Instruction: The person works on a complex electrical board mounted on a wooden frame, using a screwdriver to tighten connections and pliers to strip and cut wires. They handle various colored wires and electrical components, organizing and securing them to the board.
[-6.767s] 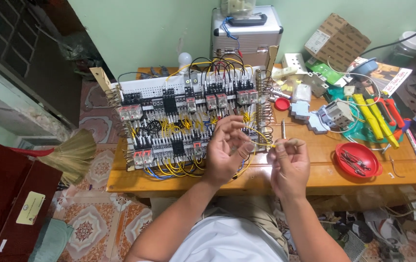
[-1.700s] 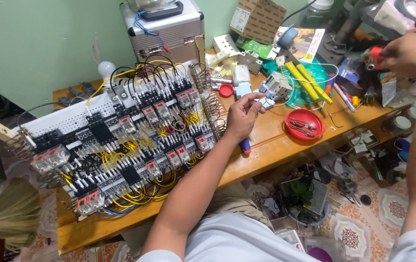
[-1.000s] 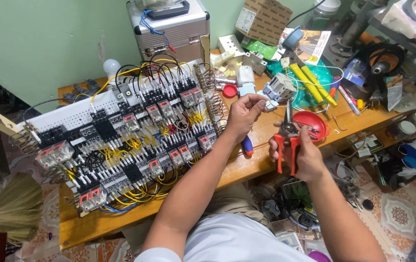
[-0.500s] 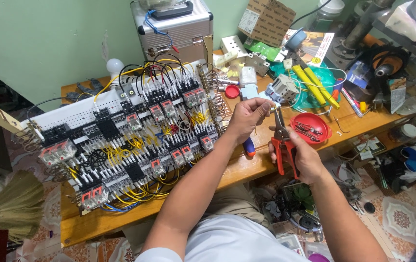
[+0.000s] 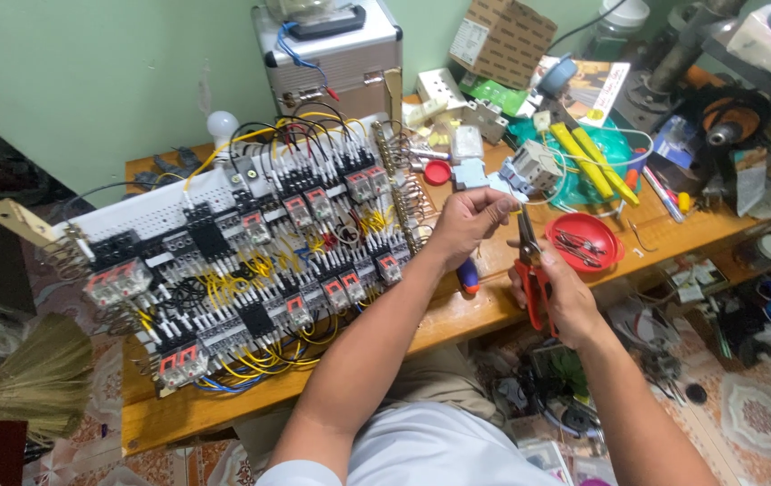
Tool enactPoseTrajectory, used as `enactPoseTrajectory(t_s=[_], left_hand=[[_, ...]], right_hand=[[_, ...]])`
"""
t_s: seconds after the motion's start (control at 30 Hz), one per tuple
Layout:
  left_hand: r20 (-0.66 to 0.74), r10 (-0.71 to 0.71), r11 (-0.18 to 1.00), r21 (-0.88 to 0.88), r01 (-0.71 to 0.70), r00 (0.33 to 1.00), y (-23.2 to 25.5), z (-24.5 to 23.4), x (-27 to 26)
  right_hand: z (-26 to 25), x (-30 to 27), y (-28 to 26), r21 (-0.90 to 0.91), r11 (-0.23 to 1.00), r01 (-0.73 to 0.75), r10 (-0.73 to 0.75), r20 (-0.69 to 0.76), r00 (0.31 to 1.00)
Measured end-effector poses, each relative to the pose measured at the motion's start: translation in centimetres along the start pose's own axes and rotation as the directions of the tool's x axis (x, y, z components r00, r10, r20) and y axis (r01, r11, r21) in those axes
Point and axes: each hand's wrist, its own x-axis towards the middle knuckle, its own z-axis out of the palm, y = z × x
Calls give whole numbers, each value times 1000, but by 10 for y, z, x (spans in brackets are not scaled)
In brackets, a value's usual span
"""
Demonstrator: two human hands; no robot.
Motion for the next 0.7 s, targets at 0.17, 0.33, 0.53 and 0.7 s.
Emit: enactPoseTrajectory(t_s=[0.17,0.33,0.53,0.7], left_hand=[[16,26,999,45,-27,1000,6,0,-7],[27,22,995,96,-24,999,15,-1,-7],[84,-55,963,269,31,995,24,-7,-5],[92,-160,914,389,112,983,32,-19,0]], right_hand=[[1,-2,9,71,996,-60,66,-77,995],[5,0,11,74,993,-98,104,-96,990],[9,-1,4,213,961,-174,202,-118,972],[22,-2,-25,152,965,-216,230,-86,969]])
